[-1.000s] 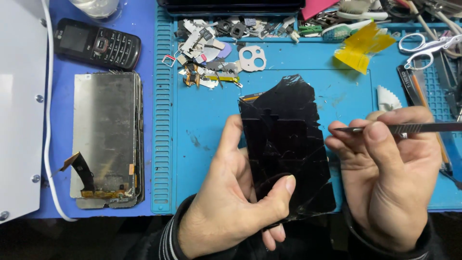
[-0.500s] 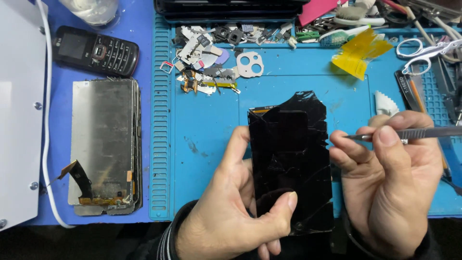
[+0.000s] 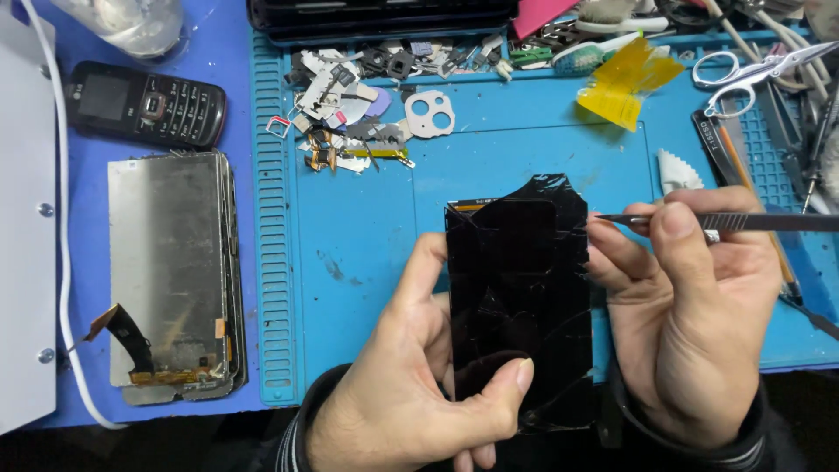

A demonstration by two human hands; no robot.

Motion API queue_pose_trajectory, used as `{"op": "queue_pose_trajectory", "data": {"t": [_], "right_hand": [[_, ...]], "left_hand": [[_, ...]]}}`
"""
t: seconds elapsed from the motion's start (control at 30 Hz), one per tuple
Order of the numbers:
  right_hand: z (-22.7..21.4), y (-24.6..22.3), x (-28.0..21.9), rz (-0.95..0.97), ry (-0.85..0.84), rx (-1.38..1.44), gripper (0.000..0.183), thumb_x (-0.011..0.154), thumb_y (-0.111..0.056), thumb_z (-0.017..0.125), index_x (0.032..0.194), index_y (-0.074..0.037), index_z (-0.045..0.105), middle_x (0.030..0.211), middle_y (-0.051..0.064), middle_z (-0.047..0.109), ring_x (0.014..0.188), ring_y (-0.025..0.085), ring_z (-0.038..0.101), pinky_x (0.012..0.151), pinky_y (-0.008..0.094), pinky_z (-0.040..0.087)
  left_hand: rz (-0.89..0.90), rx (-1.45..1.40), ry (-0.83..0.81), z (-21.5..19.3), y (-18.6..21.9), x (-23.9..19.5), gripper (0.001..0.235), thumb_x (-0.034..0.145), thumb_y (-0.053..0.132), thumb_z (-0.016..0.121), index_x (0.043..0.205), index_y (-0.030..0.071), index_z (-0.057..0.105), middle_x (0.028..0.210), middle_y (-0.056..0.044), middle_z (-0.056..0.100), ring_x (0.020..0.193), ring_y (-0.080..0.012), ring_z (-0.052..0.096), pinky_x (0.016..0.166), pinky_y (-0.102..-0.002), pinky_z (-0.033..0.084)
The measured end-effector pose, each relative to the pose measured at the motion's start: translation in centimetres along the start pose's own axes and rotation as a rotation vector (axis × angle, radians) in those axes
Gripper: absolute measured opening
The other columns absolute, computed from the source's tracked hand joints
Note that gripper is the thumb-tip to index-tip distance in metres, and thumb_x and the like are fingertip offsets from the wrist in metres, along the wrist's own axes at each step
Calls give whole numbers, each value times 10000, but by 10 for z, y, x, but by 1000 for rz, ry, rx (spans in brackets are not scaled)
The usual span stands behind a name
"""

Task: Use specialized tools to scrape and clean the surface of a damaged smartphone screen.

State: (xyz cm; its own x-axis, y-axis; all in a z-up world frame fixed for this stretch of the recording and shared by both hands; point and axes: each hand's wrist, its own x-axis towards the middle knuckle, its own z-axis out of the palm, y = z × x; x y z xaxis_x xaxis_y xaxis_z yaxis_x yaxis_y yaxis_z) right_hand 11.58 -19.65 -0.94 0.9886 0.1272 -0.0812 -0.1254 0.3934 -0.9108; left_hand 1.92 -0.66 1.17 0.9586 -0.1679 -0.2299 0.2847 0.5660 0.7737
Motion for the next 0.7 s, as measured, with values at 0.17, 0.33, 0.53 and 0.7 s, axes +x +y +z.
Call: {"op": "queue_pose_trajectory", "data": {"t": [0.17, 0.33, 0.53, 0.7], "right_hand": [[-1, 0, 0, 19, 5, 9, 207, 1055, -119, 662, 1222, -75, 547, 1047, 70, 699, 938, 225, 792, 765, 229, 682], [0, -1, 0, 28, 3, 7, 213, 1045, -116, 667, 1219, -73, 553, 1043, 77, 696, 937, 231, 791, 759, 232, 676], [2, -2, 1, 30, 16, -15, 227, 1022, -122, 685, 1206, -80, 558, 1040, 80, 680, 872, 189, 779, 712, 204, 658], [0, -2, 2, 49, 29, -17, 212, 1032, -136, 676, 1195, -83, 549, 1038, 68, 675, 885, 190, 782, 723, 209, 663]], "left_hand": [[0, 11, -9, 0, -1, 0, 781, 828, -88, 617, 1482, 13, 202, 816, -141, 621, 454, -113, 561, 345, -196, 459], [-7, 6, -15, 1, 0, 2, 739, 834, -103, 595, 1460, 17, 220, 861, -144, 618, 452, -87, 539, 353, -178, 444], [-1, 26, -22, 1, -1, 2, 714, 841, -107, 597, 1432, 19, 217, 839, -128, 616, 463, -93, 556, 364, -183, 461], [8, 52, 1, 1, 0, 3, 678, 830, -94, 618, 1390, 6, 248, 820, -125, 620, 459, -89, 553, 343, -184, 453]]}}
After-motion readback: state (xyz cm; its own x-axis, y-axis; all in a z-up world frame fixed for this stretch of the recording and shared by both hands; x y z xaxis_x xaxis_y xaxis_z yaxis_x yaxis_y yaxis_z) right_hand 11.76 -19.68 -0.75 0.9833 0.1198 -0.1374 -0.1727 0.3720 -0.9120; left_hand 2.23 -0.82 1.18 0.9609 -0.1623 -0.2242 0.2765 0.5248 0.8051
